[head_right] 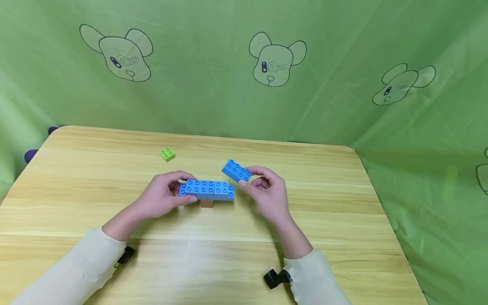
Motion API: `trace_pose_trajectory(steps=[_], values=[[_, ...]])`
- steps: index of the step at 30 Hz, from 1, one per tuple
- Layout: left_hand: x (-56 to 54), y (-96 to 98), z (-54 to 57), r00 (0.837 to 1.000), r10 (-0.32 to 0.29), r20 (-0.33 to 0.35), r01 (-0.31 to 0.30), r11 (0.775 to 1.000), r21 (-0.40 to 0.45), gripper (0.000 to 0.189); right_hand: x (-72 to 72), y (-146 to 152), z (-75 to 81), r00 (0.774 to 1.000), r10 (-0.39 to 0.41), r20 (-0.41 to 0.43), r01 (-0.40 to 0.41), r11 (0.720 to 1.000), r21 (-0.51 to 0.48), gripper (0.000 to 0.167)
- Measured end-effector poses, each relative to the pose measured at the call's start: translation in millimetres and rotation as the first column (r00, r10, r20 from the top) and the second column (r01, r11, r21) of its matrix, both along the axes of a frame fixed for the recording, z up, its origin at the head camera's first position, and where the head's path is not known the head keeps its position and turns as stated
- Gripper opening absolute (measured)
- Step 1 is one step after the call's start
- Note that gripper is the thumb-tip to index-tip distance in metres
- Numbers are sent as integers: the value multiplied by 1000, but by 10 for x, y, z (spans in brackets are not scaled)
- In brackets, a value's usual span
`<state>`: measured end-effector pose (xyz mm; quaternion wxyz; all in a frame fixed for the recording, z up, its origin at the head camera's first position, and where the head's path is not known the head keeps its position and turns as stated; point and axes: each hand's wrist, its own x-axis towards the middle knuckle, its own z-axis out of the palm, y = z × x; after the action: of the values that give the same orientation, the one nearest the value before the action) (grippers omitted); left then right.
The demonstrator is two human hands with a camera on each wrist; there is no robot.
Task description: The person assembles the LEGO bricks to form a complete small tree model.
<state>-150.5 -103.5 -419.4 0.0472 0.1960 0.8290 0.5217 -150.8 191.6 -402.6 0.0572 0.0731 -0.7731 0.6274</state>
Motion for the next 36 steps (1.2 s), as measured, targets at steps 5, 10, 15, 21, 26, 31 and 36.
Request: trace_pose_trajectory(steps=[5, 10, 15, 21, 26, 31, 36], values=[[-3, 0, 5, 1000, 2, 0, -2, 1000, -5, 39, 34, -99, 108, 995, 99, -35, -99, 995, -9, 31], [-3, -3, 17, 1000, 4, -10, -4, 1000, -22, 39, 28, -178, 114, 977, 199, -78, -197, 980, 27, 33], [-3, 1, 19, 1000, 3, -8, -4, 1000, -30, 39, 22, -267, 115, 970, 229, -79, -225, 972, 62, 38], [-9, 8, 12, 1000, 0, -15, 0, 1000, -24, 40, 16, -335, 107, 971, 236, -46, -231, 968, 103, 39], [-12, 11, 13, 1000, -5, -24, 4, 1000, -30, 42, 16, -360, 94, 964, 261, -43, -254, 959, 129, 38], [-8, 18, 5, 1000, -19, -13, 19, 1000, 4, 47, 12, -356, 72, 952, 294, -80, -280, 947, 155, 36], [27, 65, 30, 996, -60, 60, 47, 978, 201, 51, -3, -352, 50, 946, 312, -86, -293, 938, 187, 35]])
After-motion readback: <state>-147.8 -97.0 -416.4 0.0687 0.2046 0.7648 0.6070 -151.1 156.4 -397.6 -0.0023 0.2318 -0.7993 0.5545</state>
